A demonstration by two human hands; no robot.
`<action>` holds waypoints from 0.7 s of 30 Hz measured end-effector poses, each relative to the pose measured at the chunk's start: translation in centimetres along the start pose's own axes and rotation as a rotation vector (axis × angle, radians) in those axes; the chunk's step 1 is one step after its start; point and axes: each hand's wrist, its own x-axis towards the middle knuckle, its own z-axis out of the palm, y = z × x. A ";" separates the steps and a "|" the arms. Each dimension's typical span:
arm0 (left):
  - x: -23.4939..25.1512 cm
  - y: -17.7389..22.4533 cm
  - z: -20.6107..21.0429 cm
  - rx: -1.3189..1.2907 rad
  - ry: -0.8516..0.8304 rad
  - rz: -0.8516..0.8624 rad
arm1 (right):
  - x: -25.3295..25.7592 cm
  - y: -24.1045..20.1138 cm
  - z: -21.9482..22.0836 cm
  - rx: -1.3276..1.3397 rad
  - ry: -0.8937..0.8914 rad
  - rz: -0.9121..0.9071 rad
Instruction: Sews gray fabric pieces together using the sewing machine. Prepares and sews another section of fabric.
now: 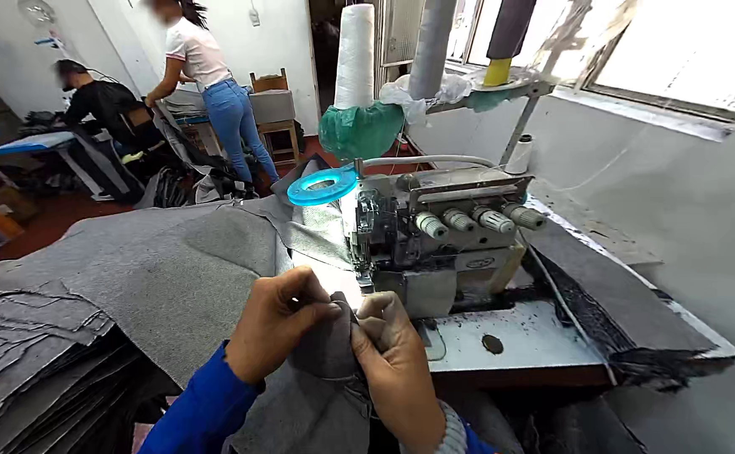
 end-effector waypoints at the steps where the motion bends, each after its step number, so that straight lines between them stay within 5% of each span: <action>1: 0.0 -0.1 0.0 0.002 -0.002 -0.020 | 0.0 0.0 0.0 0.019 0.011 0.002; 7: 0.6 1.3 -1.4 0.174 -0.051 0.093 | -4.8 1.7 -0.5 -0.248 -0.237 -0.005; 12: 3.0 0.4 -0.2 0.484 -0.188 0.296 | -7.0 0.9 1.6 0.071 -0.288 0.377; 16: 0.7 -5.0 2.8 0.619 0.061 0.324 | -7.2 3.3 -0.1 0.210 -0.253 0.527; 18: -0.6 -3.7 4.3 0.789 0.164 0.350 | -7.5 3.6 -1.2 0.134 -0.266 0.516; 21: -1.4 -0.4 6.1 0.939 0.095 0.274 | -7.7 3.4 -2.6 0.019 -0.284 0.456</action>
